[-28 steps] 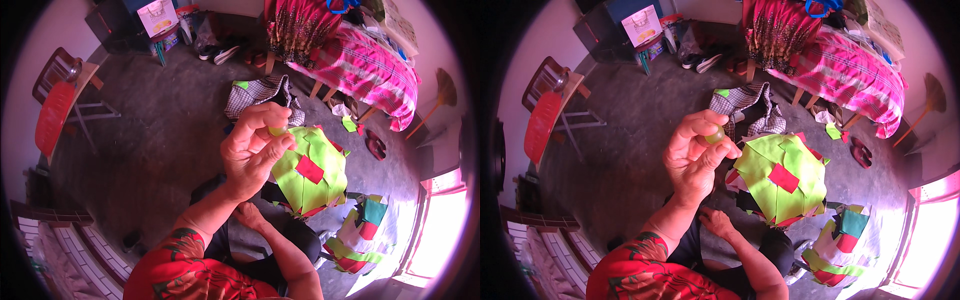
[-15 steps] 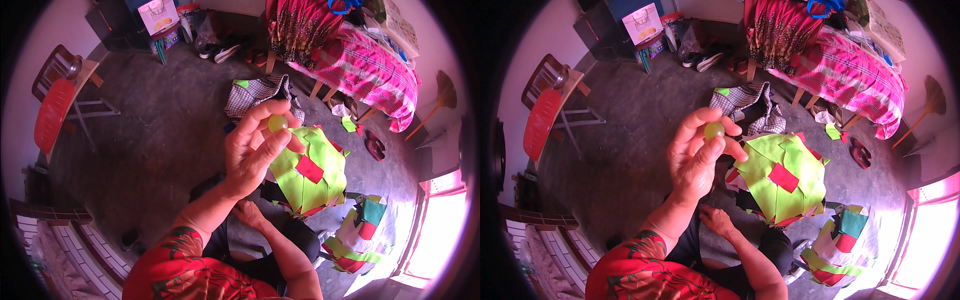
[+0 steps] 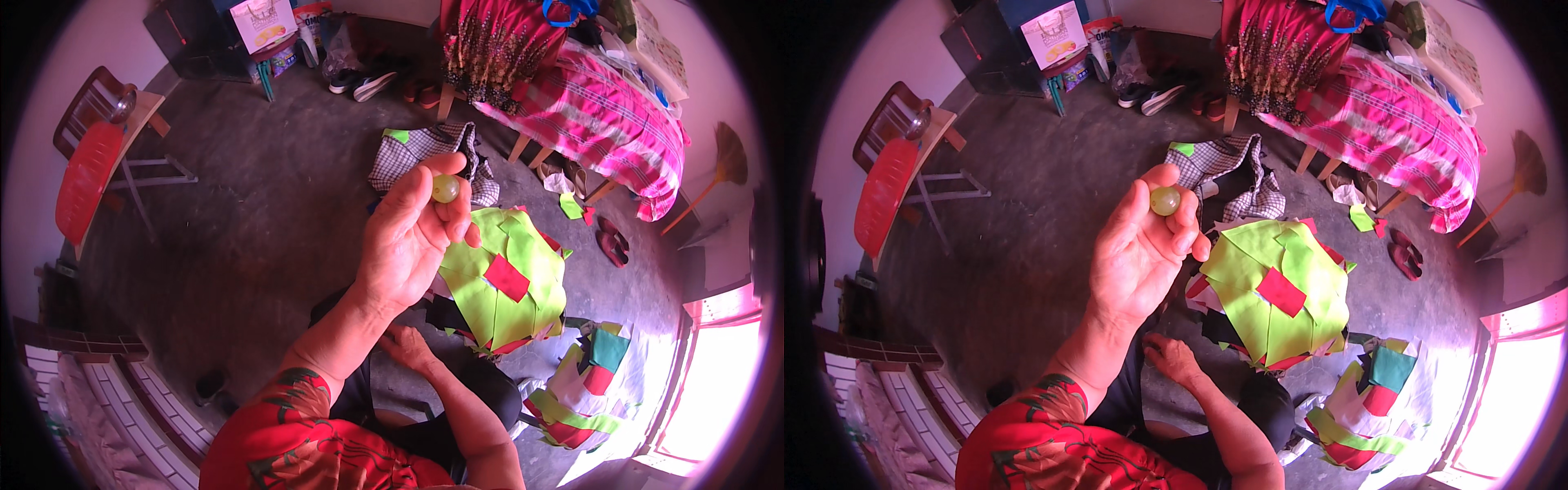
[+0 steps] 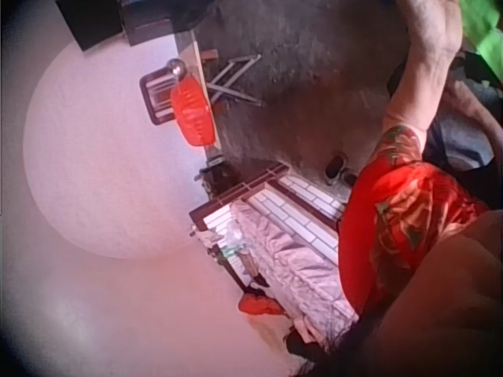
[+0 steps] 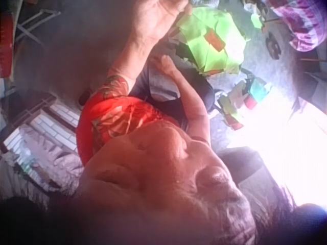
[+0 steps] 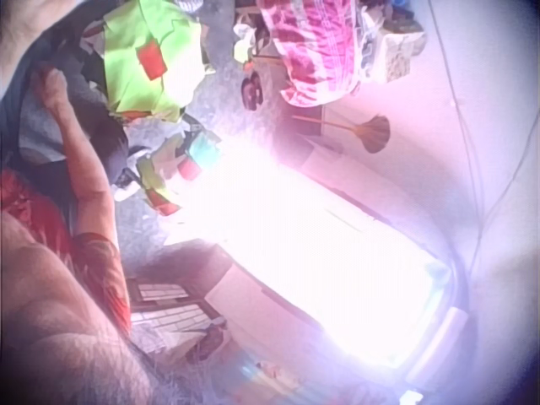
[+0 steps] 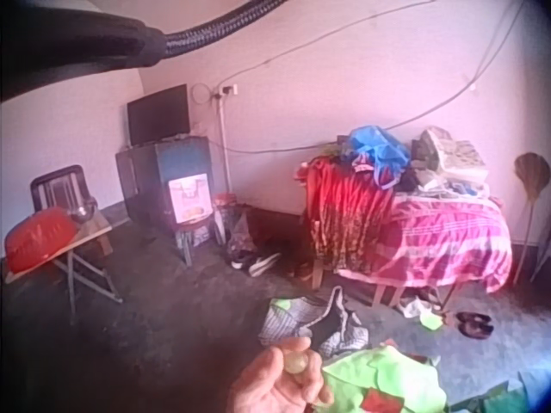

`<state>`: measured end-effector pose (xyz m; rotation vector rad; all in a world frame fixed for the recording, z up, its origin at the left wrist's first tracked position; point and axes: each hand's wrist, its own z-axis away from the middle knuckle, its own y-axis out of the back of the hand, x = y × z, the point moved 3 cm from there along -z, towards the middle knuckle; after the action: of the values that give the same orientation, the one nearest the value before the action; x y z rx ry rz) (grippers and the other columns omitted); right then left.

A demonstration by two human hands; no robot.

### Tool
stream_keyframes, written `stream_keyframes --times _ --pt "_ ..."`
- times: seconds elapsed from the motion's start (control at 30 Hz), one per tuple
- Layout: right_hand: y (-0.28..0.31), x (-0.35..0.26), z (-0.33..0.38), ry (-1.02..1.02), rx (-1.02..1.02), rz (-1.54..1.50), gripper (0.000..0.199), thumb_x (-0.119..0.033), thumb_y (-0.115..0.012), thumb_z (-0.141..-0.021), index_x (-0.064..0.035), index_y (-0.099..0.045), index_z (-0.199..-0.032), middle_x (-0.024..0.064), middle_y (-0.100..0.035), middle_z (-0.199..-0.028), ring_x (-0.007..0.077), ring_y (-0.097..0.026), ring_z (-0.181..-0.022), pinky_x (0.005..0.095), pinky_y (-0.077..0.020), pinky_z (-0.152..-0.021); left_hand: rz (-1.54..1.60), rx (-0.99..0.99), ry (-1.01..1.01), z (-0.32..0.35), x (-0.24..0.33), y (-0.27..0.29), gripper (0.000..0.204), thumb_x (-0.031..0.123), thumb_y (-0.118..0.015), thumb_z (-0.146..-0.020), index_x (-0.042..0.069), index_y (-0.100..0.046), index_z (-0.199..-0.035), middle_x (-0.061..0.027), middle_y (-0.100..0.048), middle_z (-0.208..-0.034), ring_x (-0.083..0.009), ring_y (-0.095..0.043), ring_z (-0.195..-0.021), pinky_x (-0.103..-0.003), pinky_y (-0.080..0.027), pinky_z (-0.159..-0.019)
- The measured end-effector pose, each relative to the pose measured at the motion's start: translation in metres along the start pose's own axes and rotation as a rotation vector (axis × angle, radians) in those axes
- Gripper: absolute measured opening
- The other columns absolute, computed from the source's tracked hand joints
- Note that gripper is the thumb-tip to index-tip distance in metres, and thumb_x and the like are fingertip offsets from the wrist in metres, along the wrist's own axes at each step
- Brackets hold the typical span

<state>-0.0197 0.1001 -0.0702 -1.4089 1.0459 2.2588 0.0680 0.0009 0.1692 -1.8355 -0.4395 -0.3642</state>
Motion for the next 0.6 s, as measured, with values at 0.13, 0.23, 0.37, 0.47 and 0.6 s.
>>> stream_keyframes --times 0.13,0.23,0.37,0.47,0.6 --pt "0.000 0.004 -0.001 -0.056 -0.010 -0.003 0.028 -0.026 -0.059 -0.083 -0.0147 -0.061 -0.108 0.0160 -0.064 -0.099 0.0355 -0.060 -0.093 0.0435 -0.0476 -0.081 -0.050 -0.062 -0.013 0.001 0.001 -0.013 0.036 0.028 -0.043 -0.096 0.009 -0.048 -0.127 -0.0114 -0.055 -0.090 -0.0175 -0.053 -0.072 -0.038 -0.048 -0.070" --pt "0.002 0.009 -0.001 -0.084 -0.064 0.008 0.033 -0.029 -0.056 -0.085 -0.0149 -0.058 -0.115 0.0151 -0.062 -0.107 0.0322 -0.059 -0.100 0.0416 -0.0460 -0.086 0.013 -0.306 -0.030 0.009 0.000 -0.021 0.035 0.022 -0.050 -0.093 0.007 -0.045 -0.125 -0.0215 -0.056 -0.094 -0.0222 -0.057 -0.068 -0.041 -0.049 -0.069" --pt "0.000 0.003 -0.002 -0.083 -0.159 0.008 0.036 -0.031 -0.054 -0.087 -0.0145 -0.055 -0.119 0.0142 -0.061 -0.112 0.0301 -0.058 -0.104 0.0403 -0.0449 -0.089 0.105 -0.568 0.034 0.031 0.007 -0.041 0.035 0.010 -0.069 -0.080 0.005 -0.041 -0.100 -0.0258 -0.059 -0.098 -0.0256 -0.063 -0.076 -0.040 -0.049 -0.075" --pt "0.002 0.010 0.003 -0.101 -0.148 -0.012 0.036 -0.031 -0.053 -0.087 -0.0142 -0.054 -0.119 0.0139 -0.060 -0.113 0.0297 -0.057 -0.105 0.0401 -0.0446 -0.090 0.141 -0.804 0.044 0.037 0.004 -0.059 0.027 0.014 -0.074 -0.076 0.007 -0.050 -0.088 -0.0187 -0.065 -0.092 -0.0262 -0.065 -0.082 -0.038 -0.047 -0.075" --pt "-0.003 0.020 0.008 -0.132 -0.136 -0.036 0.037 -0.031 -0.053 -0.088 -0.0138 -0.054 -0.120 0.0135 -0.059 -0.114 0.0292 -0.057 -0.106 0.0398 -0.0442 -0.090 0.283 -0.971 -0.125 0.040 -0.009 -0.067 0.020 0.019 -0.072 -0.079 0.003 -0.060 -0.080 -0.0192 -0.067 -0.090 -0.0280 -0.065 -0.078 -0.036 -0.045 -0.065"
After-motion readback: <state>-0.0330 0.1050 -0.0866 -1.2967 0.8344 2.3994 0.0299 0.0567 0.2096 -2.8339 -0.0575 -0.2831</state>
